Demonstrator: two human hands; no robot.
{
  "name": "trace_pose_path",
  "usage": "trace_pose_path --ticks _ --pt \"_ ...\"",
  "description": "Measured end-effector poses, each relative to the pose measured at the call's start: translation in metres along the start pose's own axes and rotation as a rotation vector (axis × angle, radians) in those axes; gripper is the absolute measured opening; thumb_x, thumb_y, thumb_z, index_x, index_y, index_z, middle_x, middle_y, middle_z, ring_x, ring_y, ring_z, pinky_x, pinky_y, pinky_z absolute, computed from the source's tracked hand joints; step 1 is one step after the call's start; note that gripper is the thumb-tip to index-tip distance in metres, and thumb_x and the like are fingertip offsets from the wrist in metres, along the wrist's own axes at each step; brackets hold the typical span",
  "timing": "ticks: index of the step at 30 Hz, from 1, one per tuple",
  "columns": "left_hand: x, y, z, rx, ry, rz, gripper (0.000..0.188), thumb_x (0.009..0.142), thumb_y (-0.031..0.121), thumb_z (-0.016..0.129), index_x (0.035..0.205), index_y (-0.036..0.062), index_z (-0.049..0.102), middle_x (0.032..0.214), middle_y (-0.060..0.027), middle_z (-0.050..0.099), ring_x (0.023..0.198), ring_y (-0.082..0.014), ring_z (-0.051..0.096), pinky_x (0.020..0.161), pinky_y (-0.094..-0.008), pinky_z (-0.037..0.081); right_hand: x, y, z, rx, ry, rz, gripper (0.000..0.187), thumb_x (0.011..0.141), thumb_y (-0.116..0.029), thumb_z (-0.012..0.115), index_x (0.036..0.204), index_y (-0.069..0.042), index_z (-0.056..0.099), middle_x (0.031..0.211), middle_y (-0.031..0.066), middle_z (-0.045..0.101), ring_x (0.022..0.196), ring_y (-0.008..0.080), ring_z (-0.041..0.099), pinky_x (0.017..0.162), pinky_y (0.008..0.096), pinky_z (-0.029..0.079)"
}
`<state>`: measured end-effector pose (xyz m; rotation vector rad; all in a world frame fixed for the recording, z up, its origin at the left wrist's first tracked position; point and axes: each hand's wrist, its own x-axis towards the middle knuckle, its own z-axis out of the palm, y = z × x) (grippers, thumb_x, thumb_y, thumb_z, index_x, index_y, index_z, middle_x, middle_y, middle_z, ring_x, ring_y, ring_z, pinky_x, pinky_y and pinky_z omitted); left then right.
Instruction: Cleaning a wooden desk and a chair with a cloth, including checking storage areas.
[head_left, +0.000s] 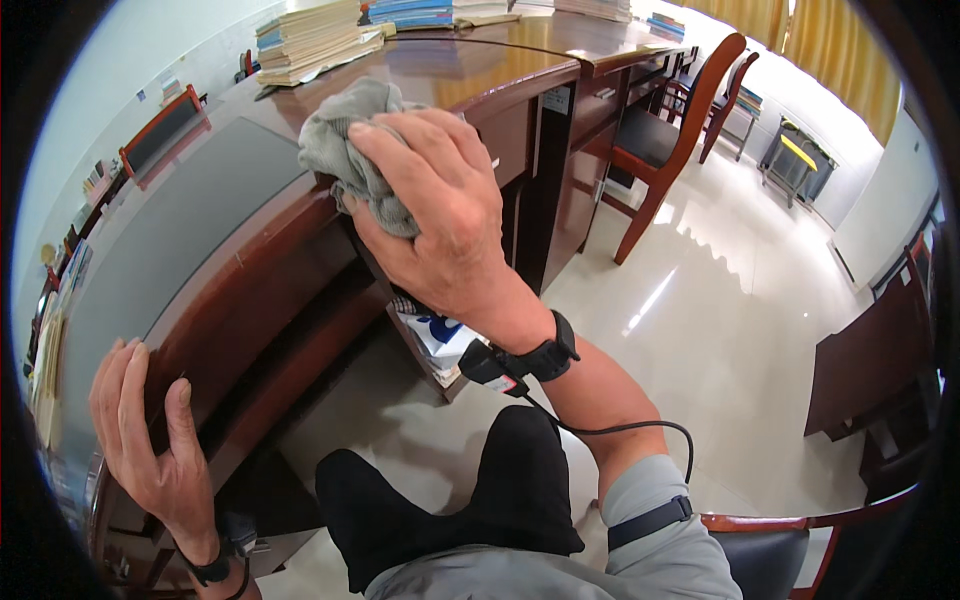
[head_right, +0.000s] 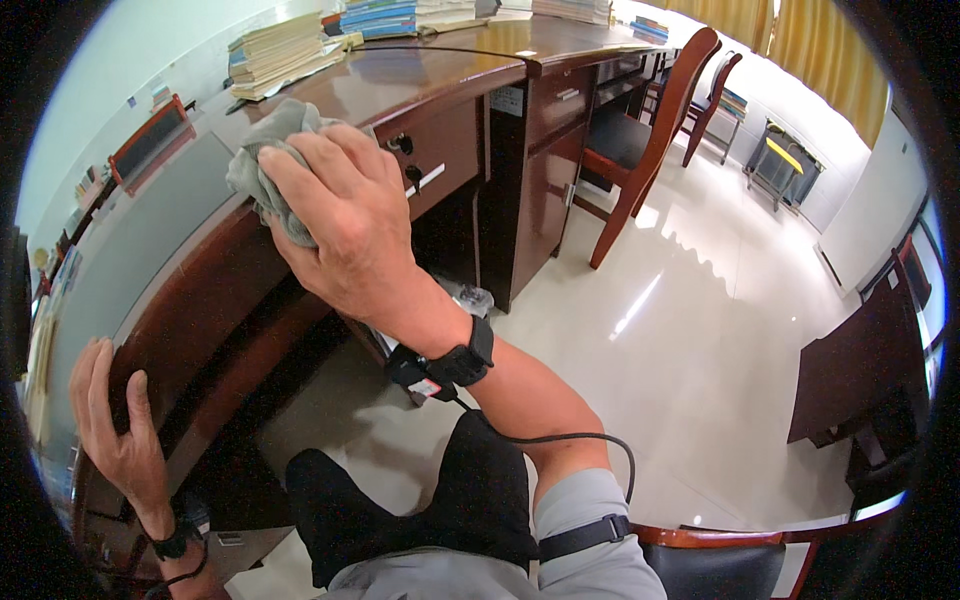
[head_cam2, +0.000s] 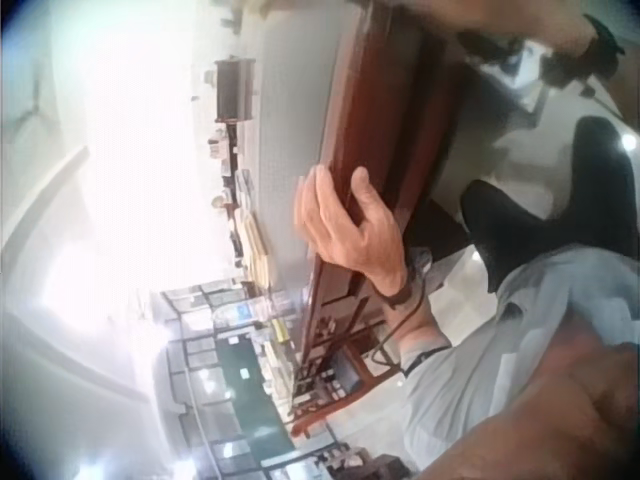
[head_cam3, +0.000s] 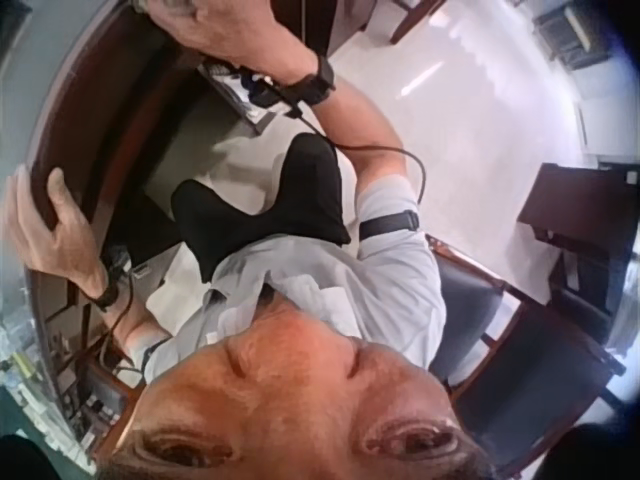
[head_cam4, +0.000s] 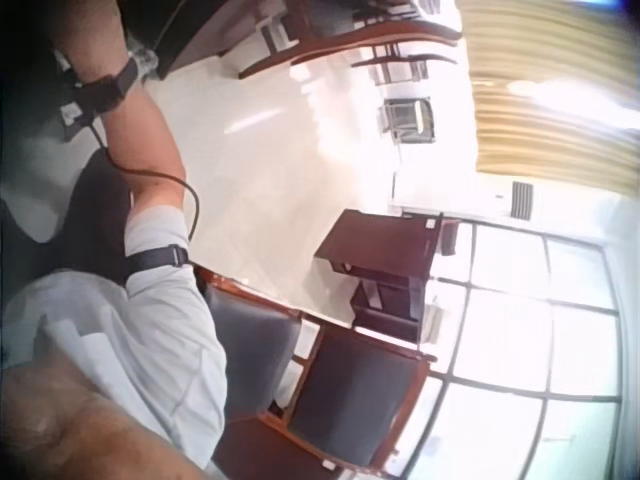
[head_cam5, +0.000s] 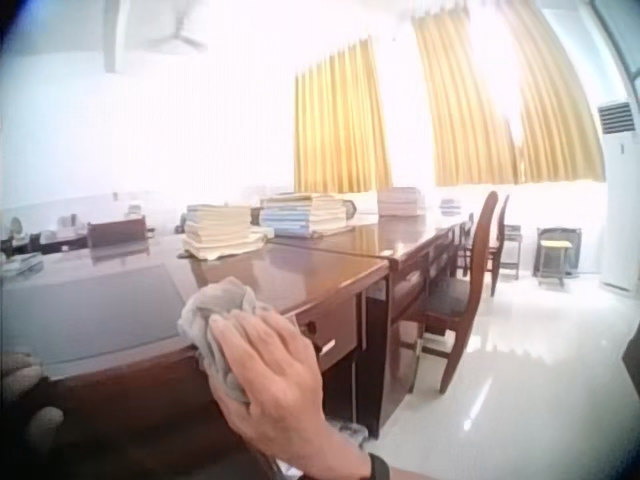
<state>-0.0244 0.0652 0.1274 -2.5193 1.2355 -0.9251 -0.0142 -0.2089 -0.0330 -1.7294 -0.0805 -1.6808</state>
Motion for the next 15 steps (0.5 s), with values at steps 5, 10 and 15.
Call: trace_pose_path --ticks 5,10,15 --pt "-0.001 -0.004 -0.012 0.073 -0.102 -0.135 0.048 0.077 0.004 0.076 0.123 0.0057 0.063 0.123 -0.0136 0.063 0.116 -0.0304 0.060 0.098 -0.0418 0.050 -0.015 -0.004 -0.006 -0.020 -0.025 0.045 0.053 0.065 0.000 0.077 0.115 -0.003 0.063 0.112 0.0153 0.063 0.103 0.0369 0.058 0.089 0.0442 0.047" --pt "-0.018 -0.017 -0.012 0.232 -0.133 -0.112 0.056 0.071 -0.003 0.076 0.124 0.0079 0.063 0.125 -0.0126 0.064 0.116 -0.0294 0.061 0.099 -0.0409 0.050 -0.026 -0.009 -0.016 -0.037 -0.070 0.062 0.054 0.065 0.000 0.078 0.116 -0.003 0.063 0.114 0.0162 0.063 0.105 0.0382 0.057 0.091 0.0451 0.047" --pt "-0.025 -0.019 -0.011 0.237 -0.127 -0.099 0.055 0.077 -0.002 0.073 0.129 0.0076 0.060 0.129 -0.0132 0.062 0.119 -0.0304 0.059 0.099 -0.0406 0.048 -0.033 0.004 -0.025 -0.094 -0.070 0.060 0.054 0.066 -0.001 0.077 0.118 -0.002 0.062 0.117 0.0171 0.062 0.109 0.0398 0.056 0.095 0.0467 0.046"
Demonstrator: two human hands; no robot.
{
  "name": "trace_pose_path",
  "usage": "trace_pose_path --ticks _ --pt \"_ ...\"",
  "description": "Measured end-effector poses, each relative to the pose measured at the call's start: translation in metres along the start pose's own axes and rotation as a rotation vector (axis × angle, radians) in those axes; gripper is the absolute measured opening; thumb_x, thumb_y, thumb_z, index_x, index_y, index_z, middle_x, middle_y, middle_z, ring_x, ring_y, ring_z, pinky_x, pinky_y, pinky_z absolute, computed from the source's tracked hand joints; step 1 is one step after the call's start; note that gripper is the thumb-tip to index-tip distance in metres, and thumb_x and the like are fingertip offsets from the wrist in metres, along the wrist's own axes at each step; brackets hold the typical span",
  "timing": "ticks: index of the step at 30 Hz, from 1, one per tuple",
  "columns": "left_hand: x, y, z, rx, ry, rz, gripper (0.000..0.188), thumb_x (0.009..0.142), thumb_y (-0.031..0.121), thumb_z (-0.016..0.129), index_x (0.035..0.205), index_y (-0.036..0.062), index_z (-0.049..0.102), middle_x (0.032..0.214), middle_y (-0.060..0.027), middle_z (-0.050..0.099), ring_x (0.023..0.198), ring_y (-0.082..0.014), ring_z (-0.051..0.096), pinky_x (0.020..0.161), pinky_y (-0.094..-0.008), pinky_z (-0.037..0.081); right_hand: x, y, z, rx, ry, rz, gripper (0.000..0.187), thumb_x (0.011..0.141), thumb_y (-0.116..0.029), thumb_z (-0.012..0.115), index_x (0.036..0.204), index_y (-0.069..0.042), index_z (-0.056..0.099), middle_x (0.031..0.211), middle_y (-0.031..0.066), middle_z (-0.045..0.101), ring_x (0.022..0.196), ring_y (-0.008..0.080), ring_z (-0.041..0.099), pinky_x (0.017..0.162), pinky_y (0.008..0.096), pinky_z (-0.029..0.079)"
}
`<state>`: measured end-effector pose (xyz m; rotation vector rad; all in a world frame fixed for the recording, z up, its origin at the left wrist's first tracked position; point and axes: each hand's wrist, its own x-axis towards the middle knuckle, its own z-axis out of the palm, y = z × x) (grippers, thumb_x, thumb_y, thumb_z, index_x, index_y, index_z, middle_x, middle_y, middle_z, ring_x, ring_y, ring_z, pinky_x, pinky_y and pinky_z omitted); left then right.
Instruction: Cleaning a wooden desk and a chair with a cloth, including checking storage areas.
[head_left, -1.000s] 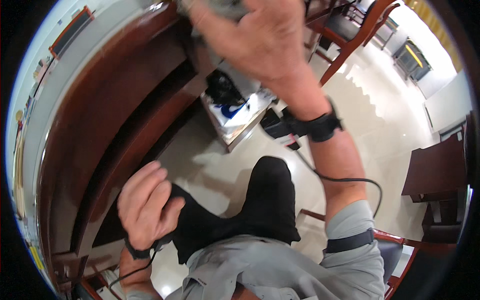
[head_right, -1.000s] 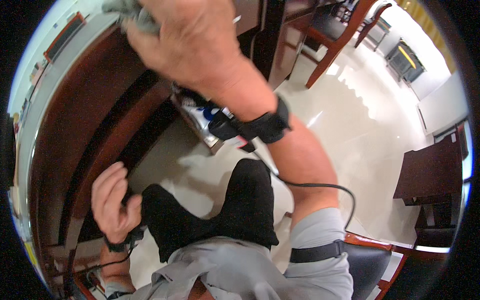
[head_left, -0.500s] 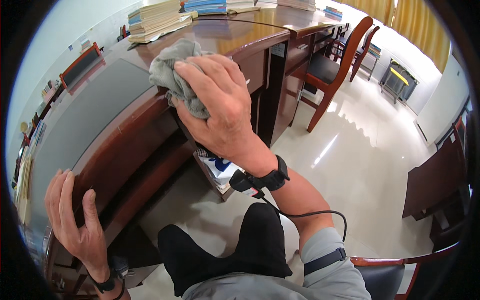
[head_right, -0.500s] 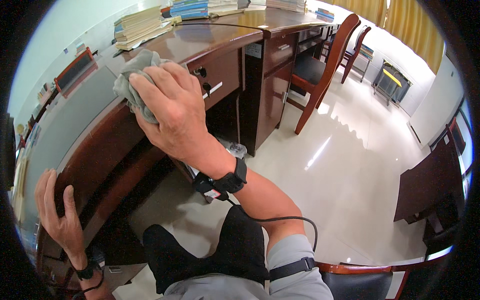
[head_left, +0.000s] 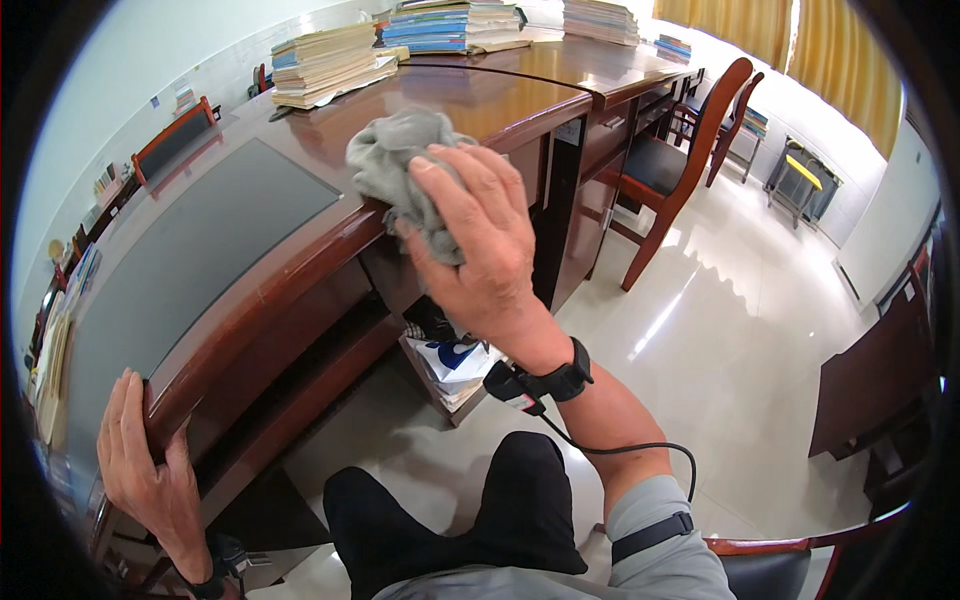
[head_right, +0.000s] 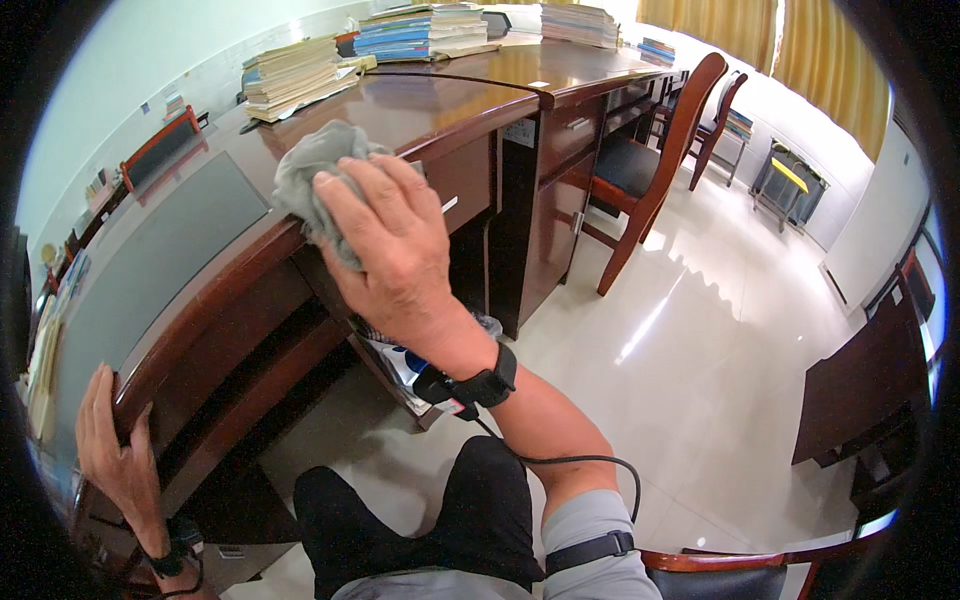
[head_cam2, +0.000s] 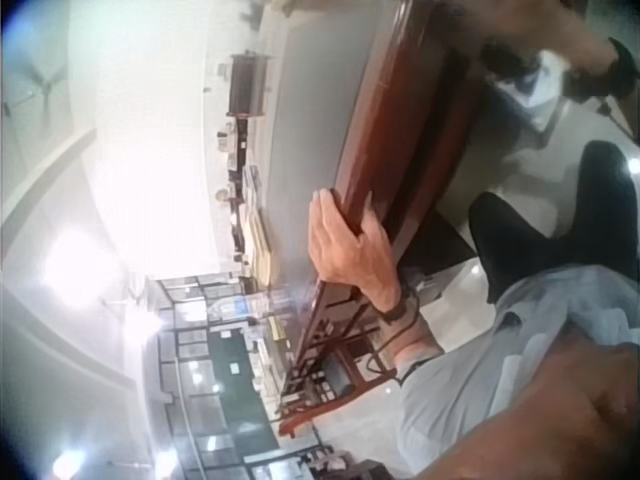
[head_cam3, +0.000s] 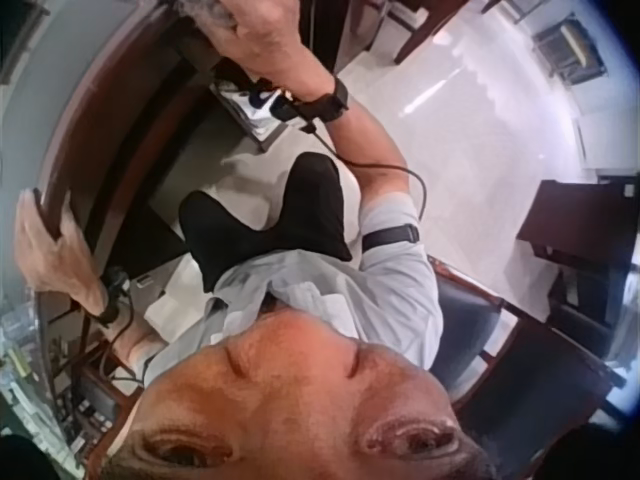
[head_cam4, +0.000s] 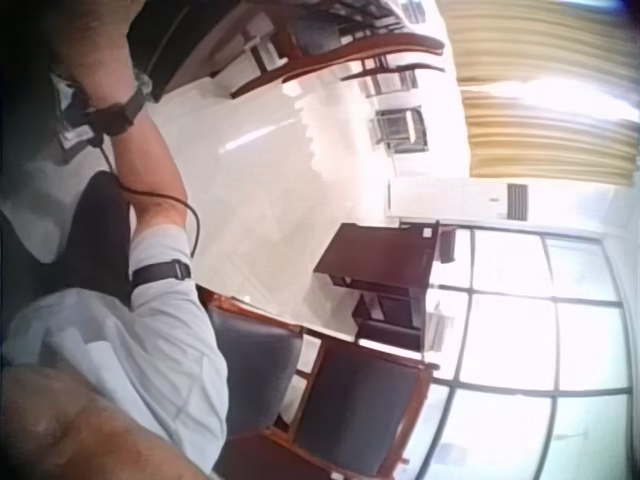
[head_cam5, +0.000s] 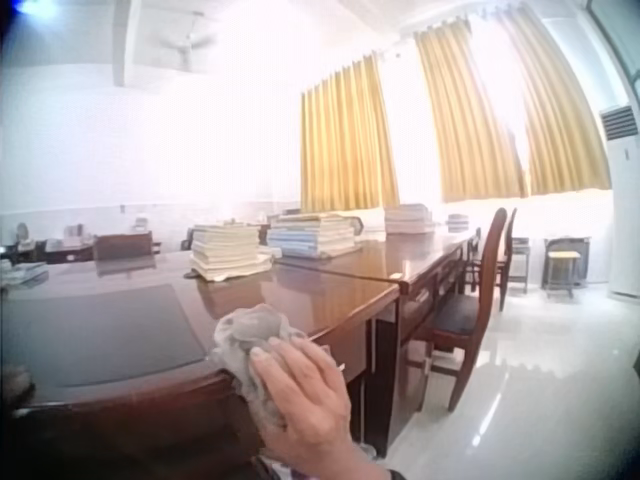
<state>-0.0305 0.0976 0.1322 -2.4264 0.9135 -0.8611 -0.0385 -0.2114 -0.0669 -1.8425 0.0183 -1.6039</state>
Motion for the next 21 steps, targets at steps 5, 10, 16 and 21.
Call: trace_pose_path --ticks 5,10,16,21 --pt "-0.001 0.006 0.005 -0.028 0.055 -0.033 0.053 0.078 -0.002 0.073 0.128 0.0078 0.061 0.127 -0.0125 0.063 0.118 -0.0297 0.060 0.097 -0.0406 0.049 0.002 0.032 -0.014 -0.138 0.045 0.026 0.053 0.070 -0.001 0.074 0.121 -0.001 0.061 0.121 0.0187 0.058 0.113 0.0398 0.053 0.097 0.0470 0.044" --pt "0.004 0.016 0.013 -0.049 0.131 -0.047 0.053 0.072 -0.004 0.076 0.123 0.0061 0.063 0.122 -0.0129 0.067 0.112 -0.0302 0.063 0.097 -0.0398 0.049 0.001 0.082 -0.040 -0.308 0.070 0.135 0.048 0.077 -0.005 0.073 0.123 0.001 0.060 0.119 0.0196 0.059 0.112 0.0371 0.055 0.097 0.0428 0.045" --pt "0.009 0.023 0.023 -0.087 0.180 -0.050 0.052 0.072 -0.004 0.077 0.122 0.0066 0.064 0.120 -0.0128 0.067 0.111 -0.0297 0.064 0.096 -0.0395 0.050 0.000 0.113 -0.070 0.106 0.119 0.763 0.040 0.085 -0.014 0.070 0.121 0.003 0.062 0.103 0.0108 0.069 0.090 0.0168 0.063 0.082 0.0305 0.051" --pt "0.008 0.024 0.026 -0.072 0.176 -0.073 0.051 0.073 -0.003 0.077 0.121 0.0070 0.065 0.120 -0.0117 0.068 0.111 -0.0288 0.064 0.096 -0.0390 0.049 -0.019 0.058 -0.057 0.064 0.002 0.655 0.042 0.084 -0.013 0.070 0.123 0.001 0.060 0.108 0.0128 0.066 0.096 0.0194 0.063 0.087 0.0312 0.049"
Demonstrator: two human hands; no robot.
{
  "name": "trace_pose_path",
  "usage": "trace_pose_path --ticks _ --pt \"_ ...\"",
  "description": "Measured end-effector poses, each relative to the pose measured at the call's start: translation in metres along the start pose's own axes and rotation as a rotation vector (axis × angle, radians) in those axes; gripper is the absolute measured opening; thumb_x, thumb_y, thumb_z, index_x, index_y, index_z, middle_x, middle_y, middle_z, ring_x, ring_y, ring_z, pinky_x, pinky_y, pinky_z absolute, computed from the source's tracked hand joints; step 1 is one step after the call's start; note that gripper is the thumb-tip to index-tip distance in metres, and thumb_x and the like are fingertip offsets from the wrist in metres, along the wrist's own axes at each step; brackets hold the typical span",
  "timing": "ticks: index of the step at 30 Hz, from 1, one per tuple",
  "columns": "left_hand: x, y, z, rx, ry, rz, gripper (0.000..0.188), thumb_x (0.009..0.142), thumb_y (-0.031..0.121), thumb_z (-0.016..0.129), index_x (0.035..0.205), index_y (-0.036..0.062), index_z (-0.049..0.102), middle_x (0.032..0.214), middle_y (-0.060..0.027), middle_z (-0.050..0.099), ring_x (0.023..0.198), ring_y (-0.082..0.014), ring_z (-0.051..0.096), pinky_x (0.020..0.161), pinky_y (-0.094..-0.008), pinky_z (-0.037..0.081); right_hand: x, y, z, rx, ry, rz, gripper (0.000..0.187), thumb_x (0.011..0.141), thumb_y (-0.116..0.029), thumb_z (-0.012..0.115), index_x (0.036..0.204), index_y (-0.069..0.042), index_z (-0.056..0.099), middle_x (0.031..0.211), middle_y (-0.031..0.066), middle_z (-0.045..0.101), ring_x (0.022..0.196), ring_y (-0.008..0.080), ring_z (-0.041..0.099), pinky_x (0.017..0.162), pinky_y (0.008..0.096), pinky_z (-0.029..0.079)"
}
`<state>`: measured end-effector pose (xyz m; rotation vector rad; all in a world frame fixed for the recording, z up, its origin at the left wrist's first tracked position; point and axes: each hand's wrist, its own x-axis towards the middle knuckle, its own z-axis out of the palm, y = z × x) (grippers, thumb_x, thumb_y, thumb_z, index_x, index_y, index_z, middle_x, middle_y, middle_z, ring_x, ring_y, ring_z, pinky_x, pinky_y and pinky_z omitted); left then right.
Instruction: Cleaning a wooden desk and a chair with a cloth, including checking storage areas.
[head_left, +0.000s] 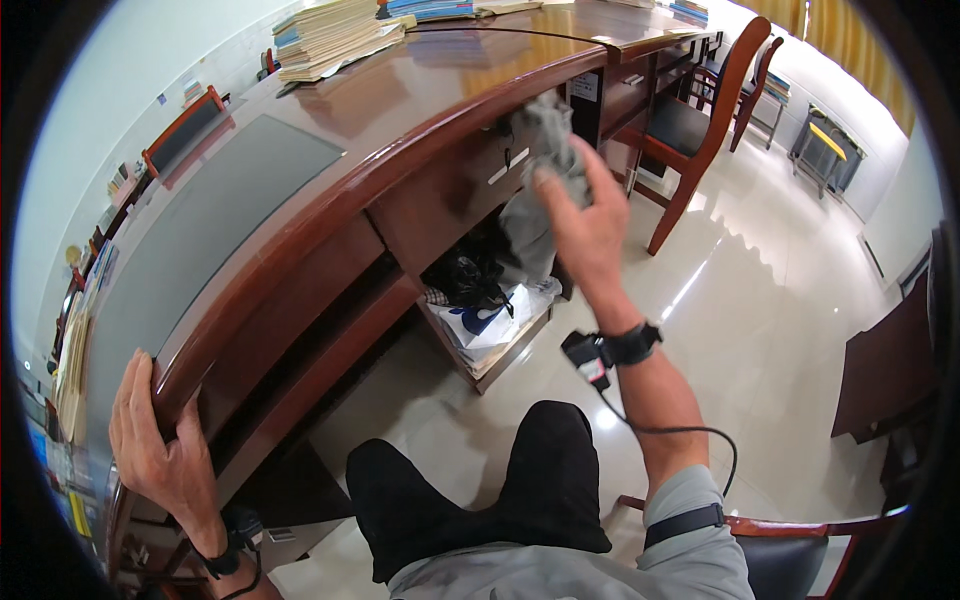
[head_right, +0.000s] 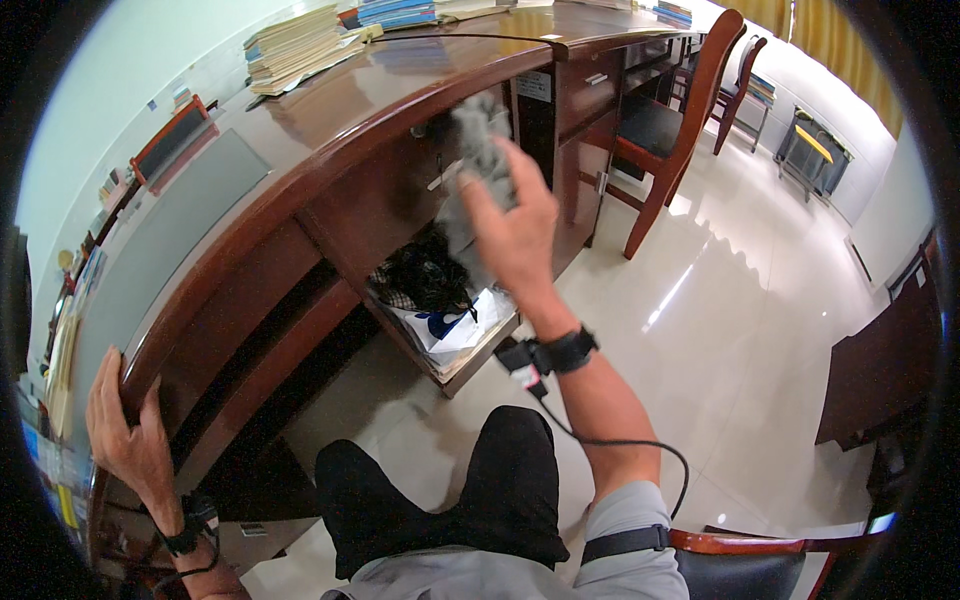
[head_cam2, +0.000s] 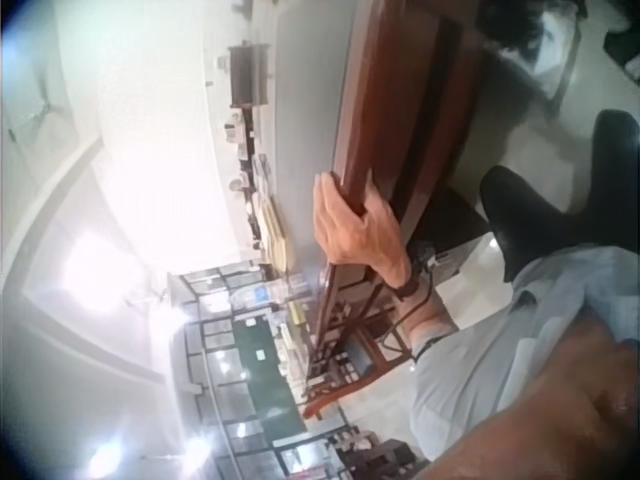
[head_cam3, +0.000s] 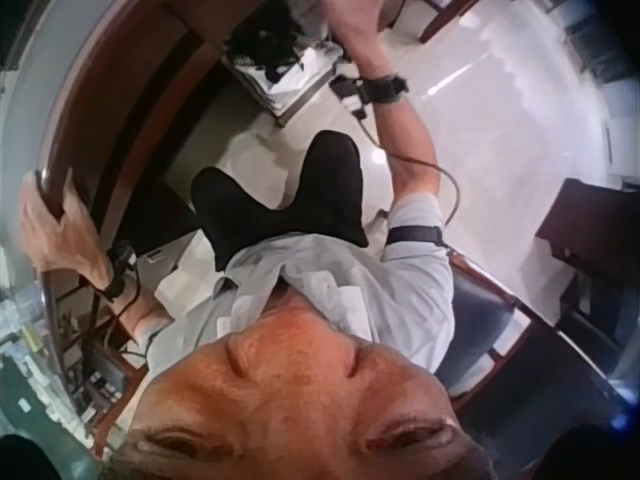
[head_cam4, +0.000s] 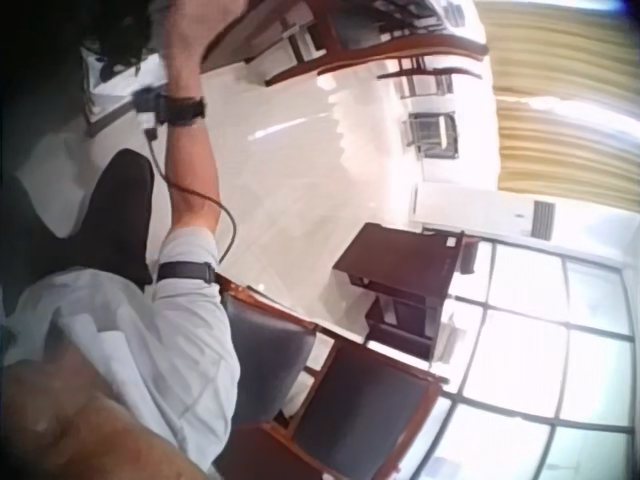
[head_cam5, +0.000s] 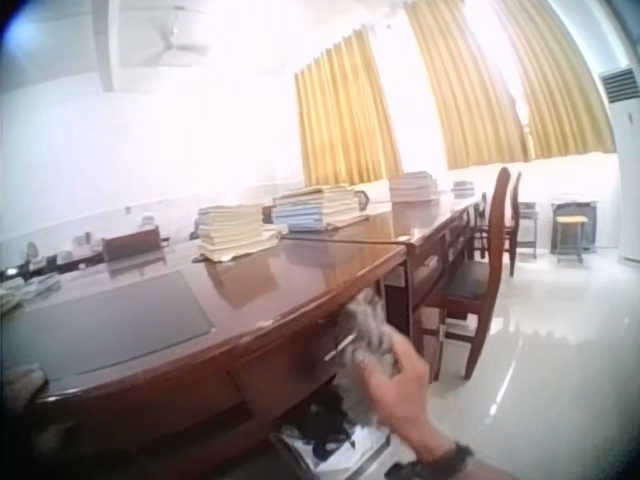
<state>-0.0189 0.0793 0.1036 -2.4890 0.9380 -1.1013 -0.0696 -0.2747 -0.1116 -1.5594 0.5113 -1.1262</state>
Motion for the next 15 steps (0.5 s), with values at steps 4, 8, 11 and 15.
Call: trace_pose_path --ticks 4,8,11,15 --pt "-0.001 -0.004 -0.003 0.001 0.019 -0.032 0.049 0.074 -0.002 0.077 0.121 0.0071 0.065 0.120 -0.0112 0.068 0.110 -0.0284 0.064 0.095 -0.0393 0.050 -0.044 -0.004 0.022 0.050 -0.096 -0.082 0.048 0.083 -0.011 0.072 0.127 0.000 0.056 0.114 0.0133 0.063 0.104 0.0207 0.060 0.093 0.0321 0.047" --pt "0.002 -0.001 0.002 0.017 0.037 -0.072 0.049 0.076 -0.002 0.076 0.123 0.0076 0.064 0.118 -0.0108 0.068 0.108 -0.0284 0.064 0.092 -0.0398 0.050 -0.048 0.010 0.039 0.179 -0.200 0.028 0.046 0.083 -0.011 0.071 0.125 0.002 0.056 0.114 0.0178 0.062 0.107 0.0307 0.060 0.095 0.0364 0.046" --pt "0.010 0.004 0.007 0.003 0.091 -0.097 0.050 0.077 -0.001 0.076 0.124 0.0088 0.064 0.117 -0.0106 0.069 0.106 -0.0285 0.065 0.090 -0.0390 0.051 -0.038 0.030 0.045 0.082 -0.279 -0.078 0.045 0.082 -0.013 0.071 0.123 0.000 0.058 0.114 0.0185 0.062 0.108 0.0342 0.059 0.095 0.0390 0.046" --pt "0.021 0.005 0.013 -0.022 0.179 -0.087 0.050 0.078 0.002 0.076 0.126 0.0115 0.065 0.115 -0.0101 0.070 0.102 -0.0275 0.066 0.086 -0.0371 0.054 -0.020 0.049 0.043 -0.070 -0.310 -0.188 0.045 0.082 -0.018 0.071 0.122 0.000 0.059 0.114 0.0199 0.063 0.107 0.0355 0.061 0.093 0.0399 0.048"
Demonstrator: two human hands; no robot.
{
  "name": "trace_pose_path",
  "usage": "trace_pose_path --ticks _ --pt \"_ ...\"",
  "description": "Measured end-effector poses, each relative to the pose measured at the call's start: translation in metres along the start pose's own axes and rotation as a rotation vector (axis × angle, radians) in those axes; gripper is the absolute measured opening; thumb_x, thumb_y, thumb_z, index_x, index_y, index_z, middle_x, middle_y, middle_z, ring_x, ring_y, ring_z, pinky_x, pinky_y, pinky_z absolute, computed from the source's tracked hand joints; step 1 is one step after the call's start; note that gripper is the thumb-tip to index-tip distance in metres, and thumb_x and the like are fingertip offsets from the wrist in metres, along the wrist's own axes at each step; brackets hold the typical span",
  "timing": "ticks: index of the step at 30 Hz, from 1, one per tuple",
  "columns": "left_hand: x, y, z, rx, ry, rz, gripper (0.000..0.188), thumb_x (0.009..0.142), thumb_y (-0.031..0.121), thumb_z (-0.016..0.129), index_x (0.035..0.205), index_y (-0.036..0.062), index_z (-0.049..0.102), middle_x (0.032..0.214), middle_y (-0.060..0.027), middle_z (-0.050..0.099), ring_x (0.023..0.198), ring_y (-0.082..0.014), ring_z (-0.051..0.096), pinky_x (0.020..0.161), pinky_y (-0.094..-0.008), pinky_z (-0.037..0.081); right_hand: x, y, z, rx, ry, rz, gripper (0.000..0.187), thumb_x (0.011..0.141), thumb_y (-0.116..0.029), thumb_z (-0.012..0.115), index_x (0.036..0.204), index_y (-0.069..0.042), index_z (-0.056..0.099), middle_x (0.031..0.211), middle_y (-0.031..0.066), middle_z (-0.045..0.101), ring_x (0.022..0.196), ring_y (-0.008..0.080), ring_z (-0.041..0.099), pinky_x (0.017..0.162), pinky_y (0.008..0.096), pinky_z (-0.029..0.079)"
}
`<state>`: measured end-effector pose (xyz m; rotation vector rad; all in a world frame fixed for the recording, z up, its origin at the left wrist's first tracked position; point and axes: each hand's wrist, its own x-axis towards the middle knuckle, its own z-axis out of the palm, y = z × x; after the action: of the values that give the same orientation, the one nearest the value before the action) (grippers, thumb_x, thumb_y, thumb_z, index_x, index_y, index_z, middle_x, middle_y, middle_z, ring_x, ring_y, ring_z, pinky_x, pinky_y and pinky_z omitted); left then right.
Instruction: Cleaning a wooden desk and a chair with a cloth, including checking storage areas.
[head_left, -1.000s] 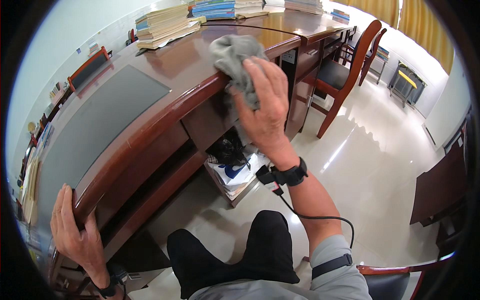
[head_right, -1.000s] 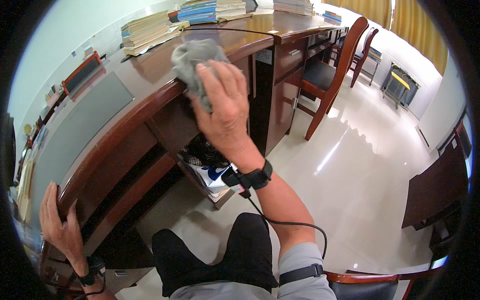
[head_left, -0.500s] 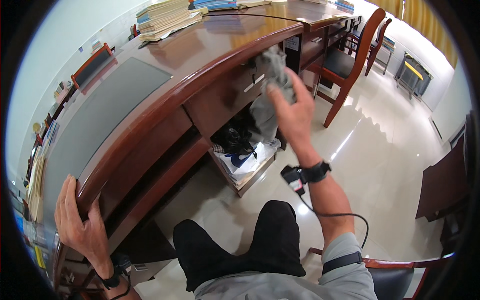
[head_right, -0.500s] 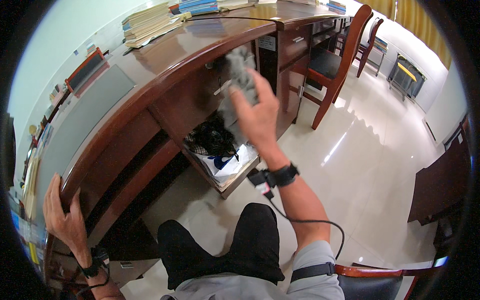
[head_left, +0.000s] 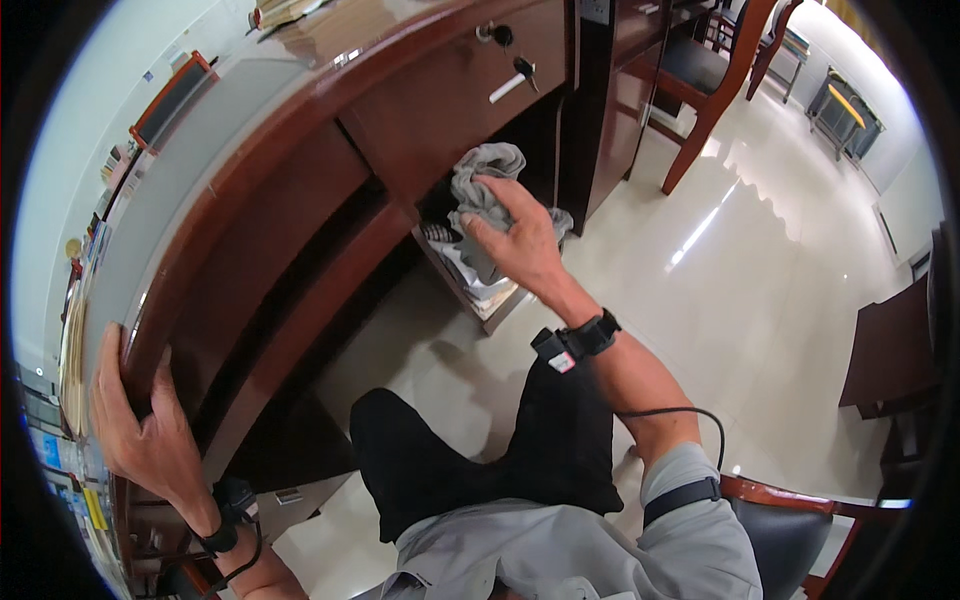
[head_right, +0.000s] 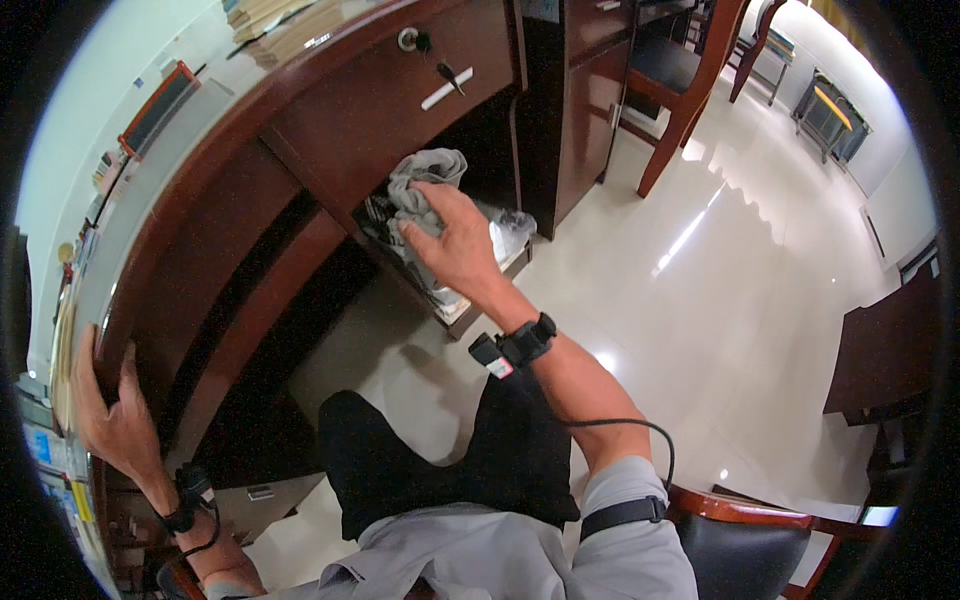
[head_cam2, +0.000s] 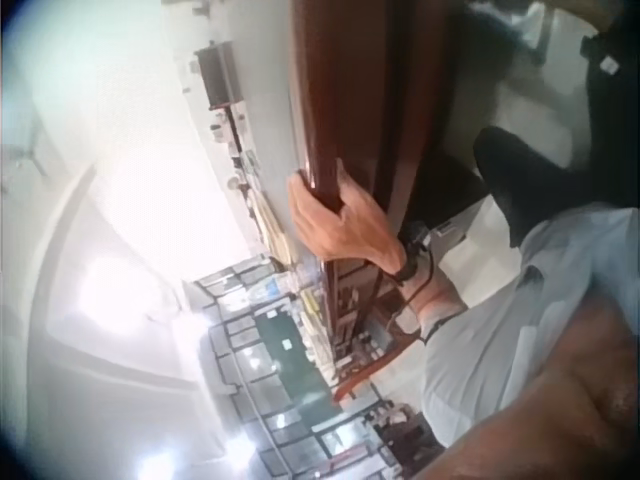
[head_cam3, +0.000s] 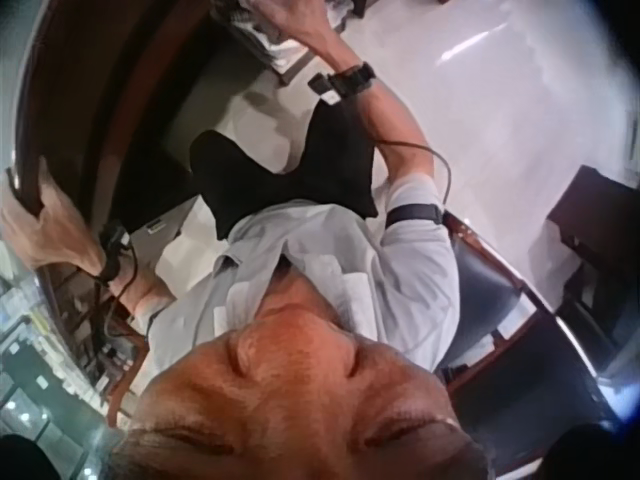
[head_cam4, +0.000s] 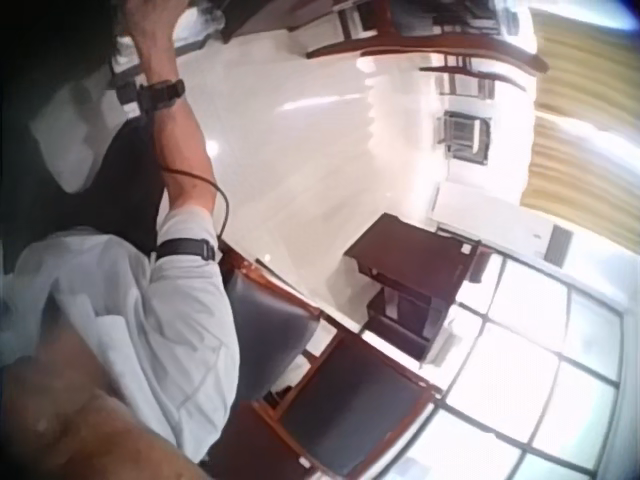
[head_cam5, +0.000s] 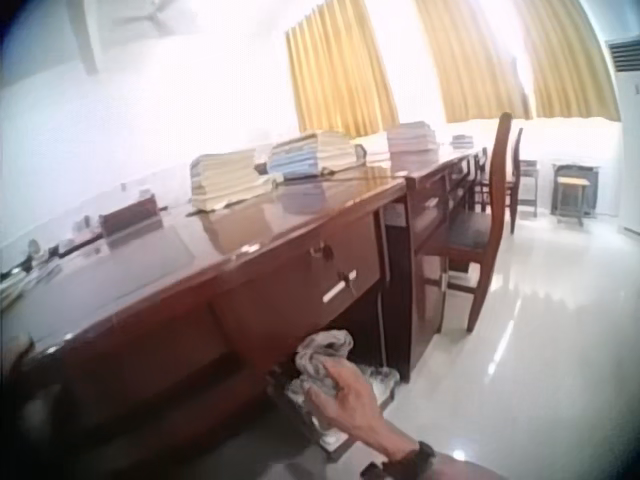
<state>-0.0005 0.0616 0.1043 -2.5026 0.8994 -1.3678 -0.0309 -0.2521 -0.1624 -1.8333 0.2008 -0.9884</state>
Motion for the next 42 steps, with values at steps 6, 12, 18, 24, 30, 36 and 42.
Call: trace_pose_path --ticks 6,12,18,24,30,36,42 --pt "0.015 -0.003 -0.002 0.061 0.092 0.045 0.045 0.082 0.004 0.075 0.125 0.0134 0.066 0.116 -0.0077 0.070 0.103 -0.0255 0.067 0.089 -0.0351 0.054 0.018 0.003 -0.035 0.184 0.025 0.303 0.046 0.084 -0.019 0.073 0.123 0.002 0.060 0.111 0.0156 0.067 0.098 0.0219 0.065 0.089 0.0319 0.050" --pt "0.027 0.000 0.001 0.081 0.091 0.106 0.046 0.081 0.009 0.078 0.125 0.0146 0.066 0.116 -0.0067 0.070 0.104 -0.0246 0.067 0.090 -0.0344 0.054 0.032 -0.030 -0.078 0.167 0.236 0.231 0.045 0.085 -0.017 0.073 0.124 0.001 0.061 0.106 0.0072 0.068 0.090 0.0125 0.063 0.082 0.0280 0.052" --pt "0.036 0.010 0.011 0.031 0.119 0.123 0.047 0.079 0.009 0.079 0.124 0.0163 0.067 0.116 -0.0063 0.070 0.104 -0.0233 0.067 0.092 -0.0344 0.053 0.046 -0.074 -0.108 0.099 0.397 0.032 0.049 0.085 -0.022 0.075 0.128 -0.003 0.060 0.103 0.0079 0.069 0.091 0.0136 0.064 0.082 0.0271 0.053" --pt "0.042 0.018 0.020 -0.022 0.103 0.184 0.049 0.079 0.011 0.080 0.126 0.0130 0.065 0.119 -0.0071 0.069 0.110 -0.0232 0.065 0.094 -0.0360 0.051 0.048 -0.110 -0.107 -0.002 0.406 -0.284 0.055 0.082 -0.021 0.078 0.131 -0.005 0.059 0.105 0.0095 0.070 0.093 0.0165 0.067 0.083 0.0298 0.054" --pt "0.019 0.061 -0.002 -0.630 -0.018 0.561 0.045 0.087 0.016 0.074 0.125 -0.0010 0.058 0.121 -0.0200 0.064 0.117 -0.0350 0.060 0.099 -0.0422 0.048 0.026 -0.128 -0.071 0.109 0.147 -0.298 0.061 0.079 -0.015 0.077 0.134 0.001 0.054 0.124 0.0133 0.063 0.110 0.0199 0.062 0.093 0.0315 0.050" --pt "-0.048 0.105 0.067 -0.956 -0.752 0.098 0.085 0.068 0.026 0.087 0.137 -0.0036 0.046 0.128 -0.0245 0.056 0.116 -0.0393 0.058 0.088 -0.0421 0.053 -0.006 -0.110 -0.002 0.407 -0.151 -0.162 0.060 0.084 -0.015 0.074 0.135 0.003 0.050 0.118 0.0175 0.062 0.104 0.0237 0.063 0.090 0.0328 0.049" --pt "-0.101 0.130 0.105 -1.268 -0.863 -0.143 0.107 0.062 0.017 0.091 0.146 -0.0014 0.026 0.133 -0.0206 0.053 0.115 -0.0298 0.059 0.094 -0.0403 0.050 -0.043 -0.093 0.020 0.492 -0.255 0.037 0.059 0.090 -0.026 0.066 0.136 0.004 0.045 0.119 0.0217 0.059 0.106 0.0323 0.061 0.091 0.0374 0.049"
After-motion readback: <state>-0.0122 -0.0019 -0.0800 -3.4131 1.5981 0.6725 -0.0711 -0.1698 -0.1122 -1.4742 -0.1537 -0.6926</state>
